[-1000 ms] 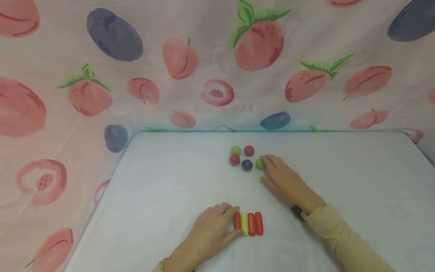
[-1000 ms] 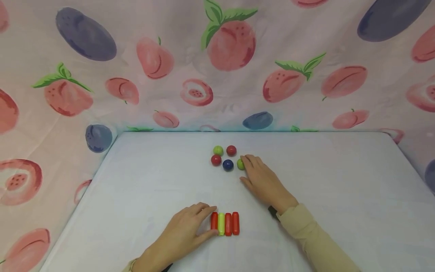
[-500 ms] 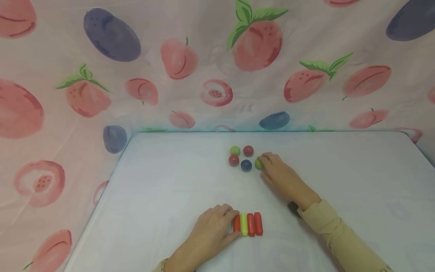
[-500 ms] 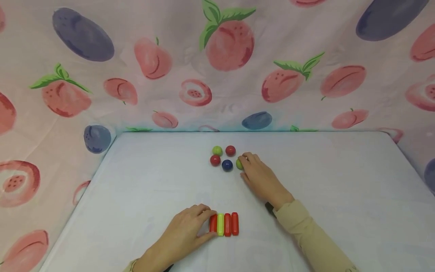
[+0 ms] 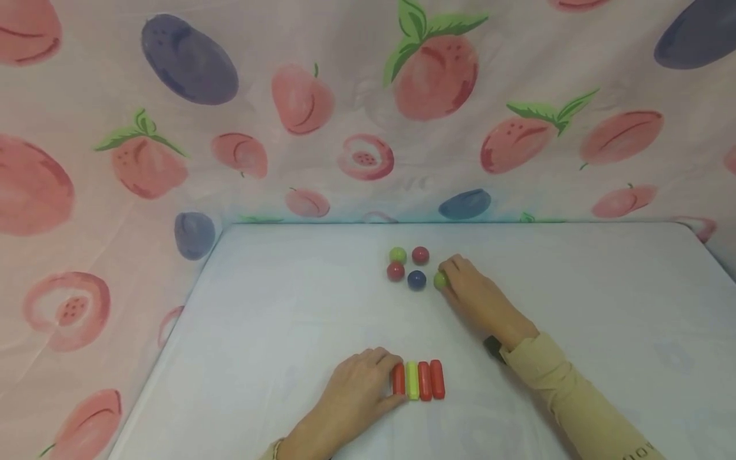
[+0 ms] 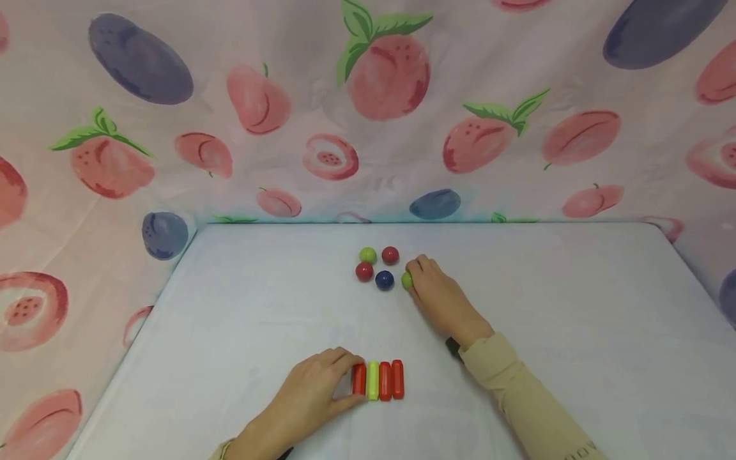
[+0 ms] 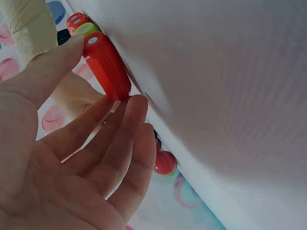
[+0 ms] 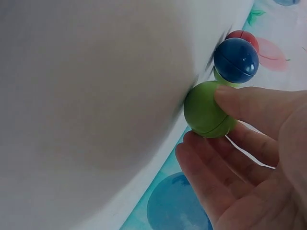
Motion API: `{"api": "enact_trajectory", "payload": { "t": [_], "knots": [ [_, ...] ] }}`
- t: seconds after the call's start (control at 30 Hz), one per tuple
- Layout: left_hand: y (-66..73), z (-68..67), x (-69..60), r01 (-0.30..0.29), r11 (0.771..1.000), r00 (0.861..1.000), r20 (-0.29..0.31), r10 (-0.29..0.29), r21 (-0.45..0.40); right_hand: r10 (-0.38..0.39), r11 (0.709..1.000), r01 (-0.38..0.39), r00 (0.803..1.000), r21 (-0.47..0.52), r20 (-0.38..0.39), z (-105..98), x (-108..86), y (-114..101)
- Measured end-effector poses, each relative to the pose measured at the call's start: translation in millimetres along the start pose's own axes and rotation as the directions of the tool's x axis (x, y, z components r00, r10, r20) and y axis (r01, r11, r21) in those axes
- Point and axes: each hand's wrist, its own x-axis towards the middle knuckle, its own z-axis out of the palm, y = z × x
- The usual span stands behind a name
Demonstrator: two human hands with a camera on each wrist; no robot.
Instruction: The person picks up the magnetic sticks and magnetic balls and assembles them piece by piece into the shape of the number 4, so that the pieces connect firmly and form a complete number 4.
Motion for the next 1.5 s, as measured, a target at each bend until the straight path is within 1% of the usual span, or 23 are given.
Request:
{"api": "enact_trajectory", "payload": {
  "t": [0.23,0.5,0.73,0.87,1.0,1.2,1.37,1.5],
  "knots": [
    [2.2,-1.9,-1.2,0.071,0.992,0.997,0.041,-0.067,-0.102,0.022,0.999,-0.023,1.000,0.031,0.019,0.8,-1.3,1.3],
    [2.1,-0.8,-0.2,0.101,0.980,0.995,0.041,-0.096,-0.172,0.039,0.999,-0.040,0.999,0.037,0.026,-0.6,-1.9,1.4],
    [2.1,-3.5,1.0,0.142,0.959,0.989,0.076,-0.127,-0.247,0.032,0.999,-0.033,0.999,0.034,0.020,-0.8,-1.2,1.4],
    [0.8,-4.4,1.1,0.136,0.949,0.990,0.073,-0.120,-0.284,0.030,0.999,-0.031,0.999,0.036,0.020,-1.3,-1.0,1.5],
    [-0.7,-5.0,1.5,0.112,0.950,0.993,0.060,-0.098,-0.293,0.036,0.999,-0.036,0.999,0.032,0.021,-2.2,-0.9,1.3],
    [-1.6,-5.1,2.8,0.102,0.957,0.995,0.042,-0.094,-0.273,0.035,0.999,-0.036,0.999,0.025,0.012,-1.8,-2.0,2.1],
    [-3.7,-6.0,3.3,0.083,0.964,0.997,0.016,-0.082,-0.252,0.038,0.999,-0.039,0.999,0.037,0.016,-2.4,-4.4,2.2],
    [-6.7,-8.0,4.6,0.060,0.969,0.998,-0.015,-0.066,-0.240,0.030,0.999,-0.030,0.999,0.023,0.013,-2.3,-5.0,2.4]
  ]
}}
